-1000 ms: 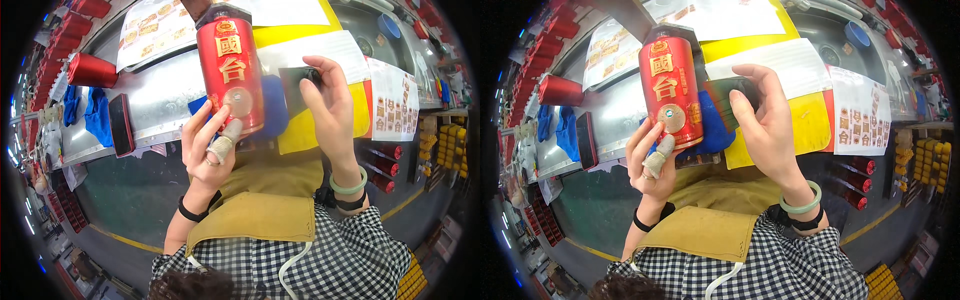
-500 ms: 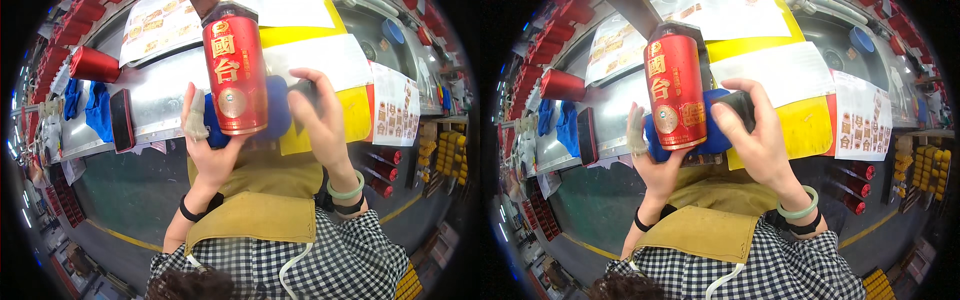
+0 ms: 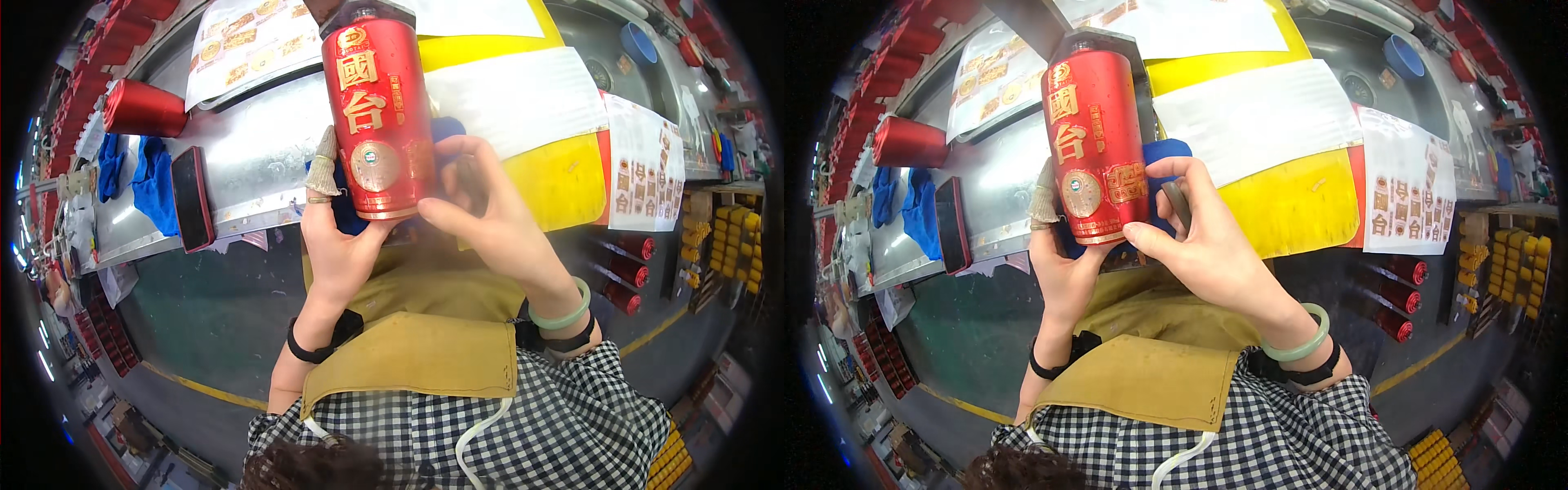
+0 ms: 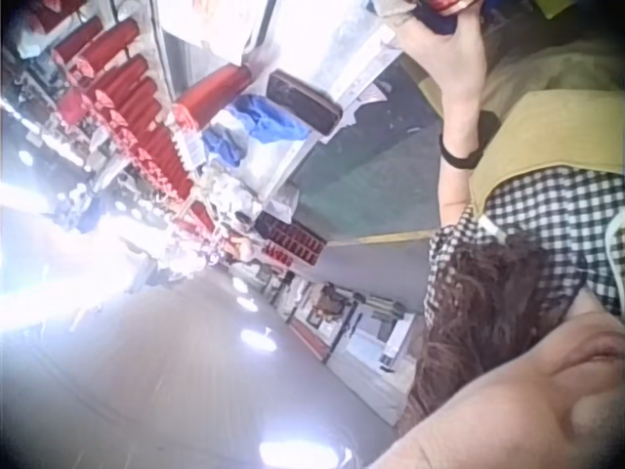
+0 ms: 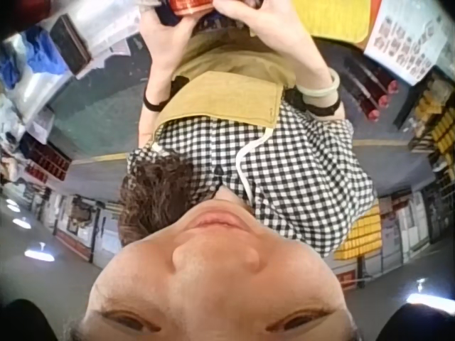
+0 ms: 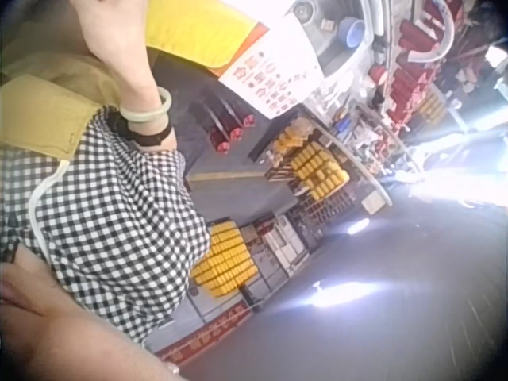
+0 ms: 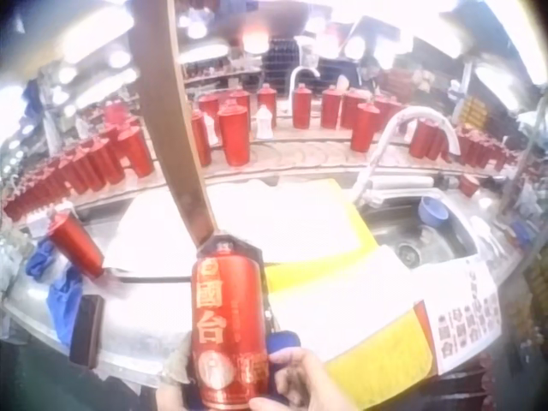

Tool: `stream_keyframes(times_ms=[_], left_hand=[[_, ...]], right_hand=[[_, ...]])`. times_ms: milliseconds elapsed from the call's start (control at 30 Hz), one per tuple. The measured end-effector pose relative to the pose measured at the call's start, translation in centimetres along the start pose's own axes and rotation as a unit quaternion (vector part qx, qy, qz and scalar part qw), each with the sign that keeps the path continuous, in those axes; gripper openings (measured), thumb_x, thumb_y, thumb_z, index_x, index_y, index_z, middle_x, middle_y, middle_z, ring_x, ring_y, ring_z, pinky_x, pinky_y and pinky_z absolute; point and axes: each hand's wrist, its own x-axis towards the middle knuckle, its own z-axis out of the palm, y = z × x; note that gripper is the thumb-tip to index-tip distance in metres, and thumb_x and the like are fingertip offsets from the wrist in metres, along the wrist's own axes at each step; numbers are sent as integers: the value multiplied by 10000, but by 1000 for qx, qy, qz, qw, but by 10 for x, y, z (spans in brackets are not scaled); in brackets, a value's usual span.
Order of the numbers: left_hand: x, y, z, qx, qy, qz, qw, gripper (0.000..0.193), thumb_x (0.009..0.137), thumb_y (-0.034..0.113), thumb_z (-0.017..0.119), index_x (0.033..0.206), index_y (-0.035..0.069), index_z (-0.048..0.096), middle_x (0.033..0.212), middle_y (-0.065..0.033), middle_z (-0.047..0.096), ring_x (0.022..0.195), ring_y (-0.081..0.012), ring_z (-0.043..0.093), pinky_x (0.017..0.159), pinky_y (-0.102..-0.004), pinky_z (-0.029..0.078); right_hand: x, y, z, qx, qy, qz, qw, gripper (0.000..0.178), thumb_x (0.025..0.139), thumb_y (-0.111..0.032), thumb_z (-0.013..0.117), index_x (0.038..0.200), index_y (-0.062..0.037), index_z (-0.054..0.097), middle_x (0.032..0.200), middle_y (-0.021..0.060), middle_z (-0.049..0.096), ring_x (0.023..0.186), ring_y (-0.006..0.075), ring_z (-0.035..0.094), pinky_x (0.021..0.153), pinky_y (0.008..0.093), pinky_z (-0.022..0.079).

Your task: Manually applying and smoothing gold foil labels onto red metal liquor bottles at a production line station.

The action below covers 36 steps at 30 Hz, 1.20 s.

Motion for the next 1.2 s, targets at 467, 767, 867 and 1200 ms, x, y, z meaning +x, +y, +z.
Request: stream_keyframes(times_ms=[467, 767, 867, 1200], left_hand=[[9, 22, -10, -172, -52, -36, 983, 961, 845, 106, 823, 1600, -47, 248, 1593, -194, 372, 1424, -253, 438, 1177, -389, 374], [17, 41, 1, -209, -68, -90, 971, 890, 917, 14, 709, 1619, -25, 164, 1553, -170, 386, 1385, -232, 472, 1134, -378, 436], [18, 39, 0, -225, -68, -90, 968, 881, 927, 1, 694, 1623, -14, 153, 1544, -161, 392, 1366, -230, 489, 1122, -376, 451], [19, 35, 5, -185, -64, -63, 979, 915, 887, 15, 732, 1616, -2, 179, 1502, -153, 436, 1322, -223, 524, 1106, -381, 461]], right_hand=[[-16, -10, -1, -51, 73, -115, 989, 278, 1045, -67, 552, 1305, 0, 478, 1080, 75, 624, 969, 148, 606, 878, 294, 504], [-33, 1, 2, -215, 89, -134, 963, 202, 1006, -58, 602, 1193, 12, 573, 1064, 133, 668, 967, 211, 667, 872, 328, 517], [-31, 4, 5, -128, 61, -154, 978, 215, 1001, -67, 615, 1195, 17, 570, 1052, 118, 666, 952, 192, 662, 867, 325, 519], [-29, 9, 10, -63, 54, -112, 990, 216, 1012, -66, 612, 1200, 23, 555, 1050, 95, 652, 959, 133, 628, 866, 297, 513]])
